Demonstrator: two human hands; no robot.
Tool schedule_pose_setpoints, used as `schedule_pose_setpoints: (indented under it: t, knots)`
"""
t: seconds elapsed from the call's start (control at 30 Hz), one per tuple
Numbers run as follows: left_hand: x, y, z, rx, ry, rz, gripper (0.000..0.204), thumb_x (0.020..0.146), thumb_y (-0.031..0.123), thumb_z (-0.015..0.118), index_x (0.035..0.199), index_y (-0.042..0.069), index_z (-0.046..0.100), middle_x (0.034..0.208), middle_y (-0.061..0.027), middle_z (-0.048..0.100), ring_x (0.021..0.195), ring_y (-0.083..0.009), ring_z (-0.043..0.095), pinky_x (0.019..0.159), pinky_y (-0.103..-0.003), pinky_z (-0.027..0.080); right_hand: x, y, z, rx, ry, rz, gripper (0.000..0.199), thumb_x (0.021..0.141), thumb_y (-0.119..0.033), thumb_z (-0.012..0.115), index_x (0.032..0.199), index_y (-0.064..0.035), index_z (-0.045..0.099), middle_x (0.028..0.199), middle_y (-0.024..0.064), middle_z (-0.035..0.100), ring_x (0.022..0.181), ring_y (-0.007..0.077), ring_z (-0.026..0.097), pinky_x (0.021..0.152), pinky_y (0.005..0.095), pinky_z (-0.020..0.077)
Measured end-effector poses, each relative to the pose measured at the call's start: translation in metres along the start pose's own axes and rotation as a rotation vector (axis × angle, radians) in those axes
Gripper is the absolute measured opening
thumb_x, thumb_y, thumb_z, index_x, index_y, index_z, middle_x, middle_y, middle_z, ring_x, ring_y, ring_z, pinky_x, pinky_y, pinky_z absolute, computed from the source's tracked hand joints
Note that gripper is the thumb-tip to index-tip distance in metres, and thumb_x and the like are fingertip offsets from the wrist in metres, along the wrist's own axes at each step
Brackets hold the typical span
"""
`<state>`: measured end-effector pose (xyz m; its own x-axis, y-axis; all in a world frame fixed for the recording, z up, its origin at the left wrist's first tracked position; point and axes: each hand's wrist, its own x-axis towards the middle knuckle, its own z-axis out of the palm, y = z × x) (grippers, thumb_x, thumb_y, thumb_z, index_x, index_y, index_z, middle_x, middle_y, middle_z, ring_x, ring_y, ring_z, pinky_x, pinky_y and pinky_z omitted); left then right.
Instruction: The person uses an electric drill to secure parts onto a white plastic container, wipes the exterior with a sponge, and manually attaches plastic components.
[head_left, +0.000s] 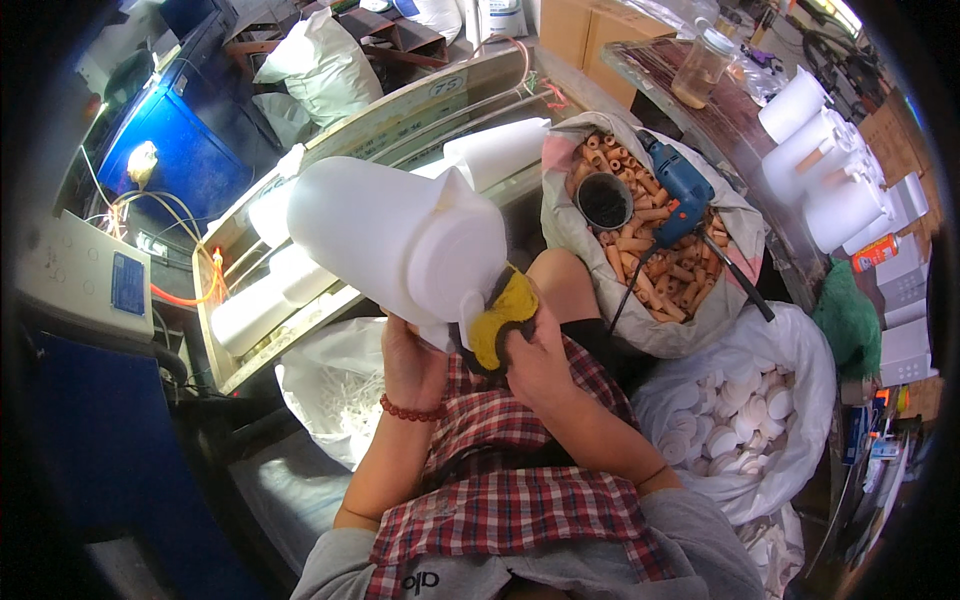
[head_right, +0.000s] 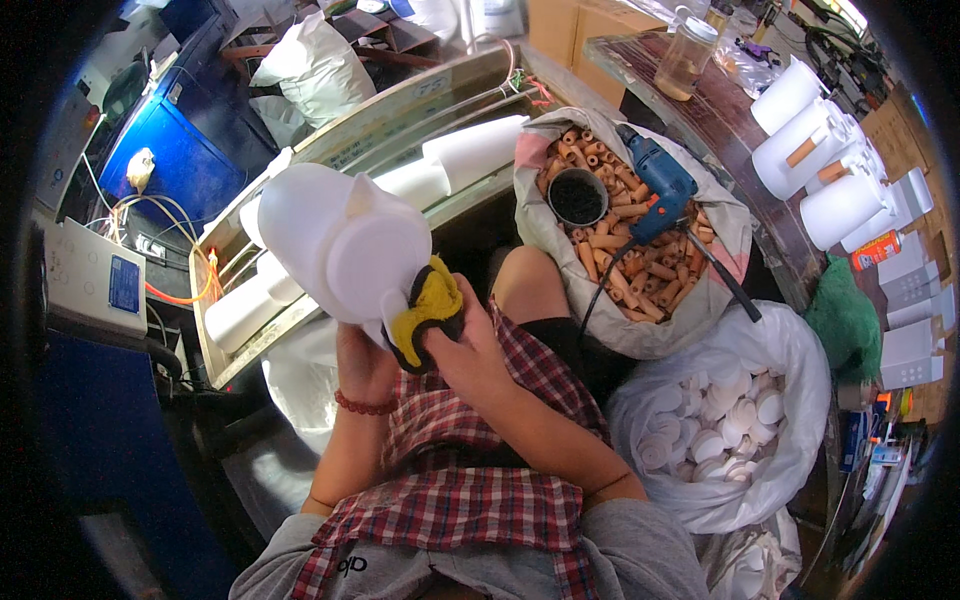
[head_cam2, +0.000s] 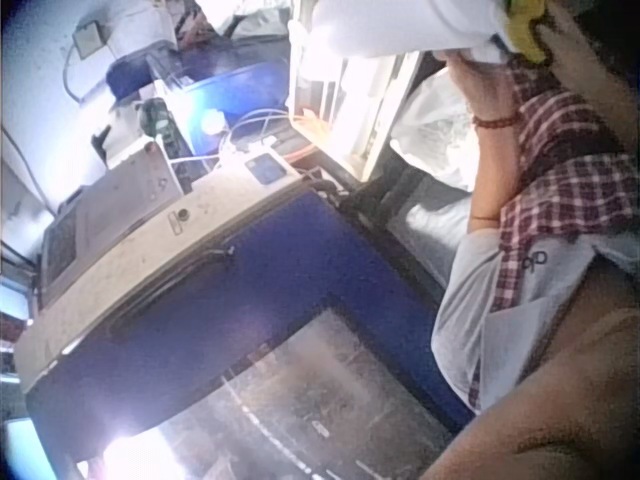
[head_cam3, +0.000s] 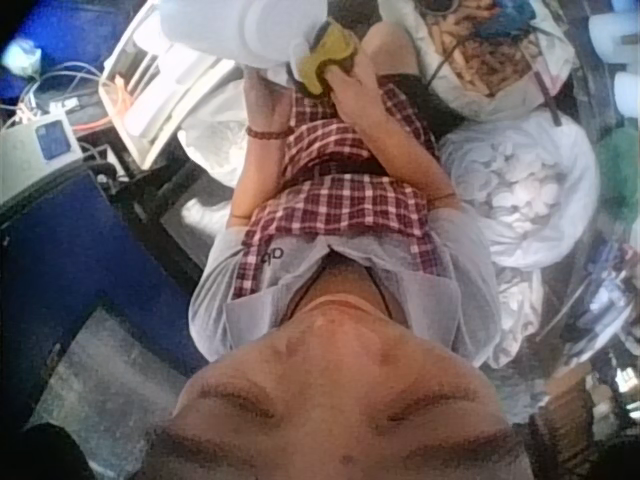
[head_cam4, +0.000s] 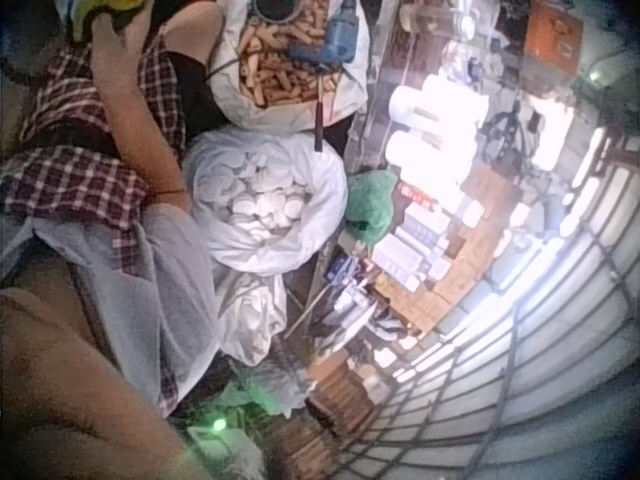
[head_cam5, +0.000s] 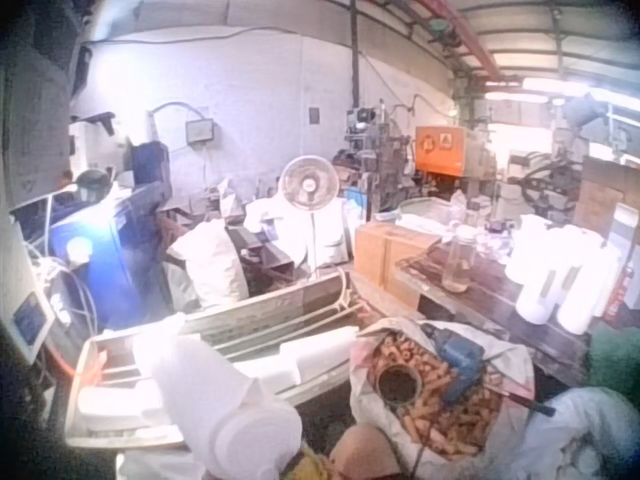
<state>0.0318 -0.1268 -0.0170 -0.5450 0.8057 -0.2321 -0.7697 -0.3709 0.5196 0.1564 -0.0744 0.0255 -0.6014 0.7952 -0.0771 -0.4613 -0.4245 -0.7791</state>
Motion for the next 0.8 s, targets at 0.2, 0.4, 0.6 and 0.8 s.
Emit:
schedule_pose_setpoints:
  t: [0.2,0.4,0.6,0.8]
  knots:
    - [-0.001,-0.004,-0.001,0.027,-0.009,0.015,0.04,0.094,0.033,0.05,0.12,0.002,0.048,0.121,-0.0059,0.055,0.107,-0.0181,0.055,0.091,-0.036,0.047,0.005,0.007,-0.006,-0.307,0.011,-0.275,0.038,0.084,0.006,0.049,0.119,-0.0012,0.039,0.108,0.0051,0.051,0.099,0.0117,0.052,0.085,0.0247,0.044]
    - [0.003,-0.005,-0.008,-0.146,-0.106,-0.201,0.038,0.096,0.028,0.045,0.123,0.001,0.046,0.117,-0.009,0.057,0.107,-0.0224,0.057,0.091,-0.036,0.049,0.006,0.006,0.002,0.177,0.087,-0.053,0.031,0.088,-0.001,0.049,0.119,-0.0027,0.042,0.107,0.0067,0.051,0.102,0.0146,0.051,0.089,0.0282,0.0431]
    - [0.007,-0.002,-0.009,-0.027,0.06,-0.196,0.035,0.095,0.025,0.044,0.12,0.001,0.048,0.115,-0.0089,0.059,0.103,-0.0226,0.059,0.088,-0.037,0.052,0.009,0.011,-0.012,0.483,-0.05,0.15,0.035,0.096,-0.012,0.043,0.13,-0.0043,0.039,0.12,0.0081,0.05,0.109,0.0179,0.051,0.093,0.0332,0.044]
    - [-0.003,-0.001,0.015,0.05,0.186,-0.083,0.02,0.091,0.03,0.049,0.093,0.011,0.054,0.082,-0.0028,0.063,0.06,-0.0181,0.059,0.053,-0.034,0.051,0.01,0.005,-0.004,0.138,0.047,0.106,0.037,0.09,-0.006,0.048,0.126,-0.0022,0.04,0.117,0.0068,0.05,0.108,0.0142,0.049,0.094,0.0292,0.0407]
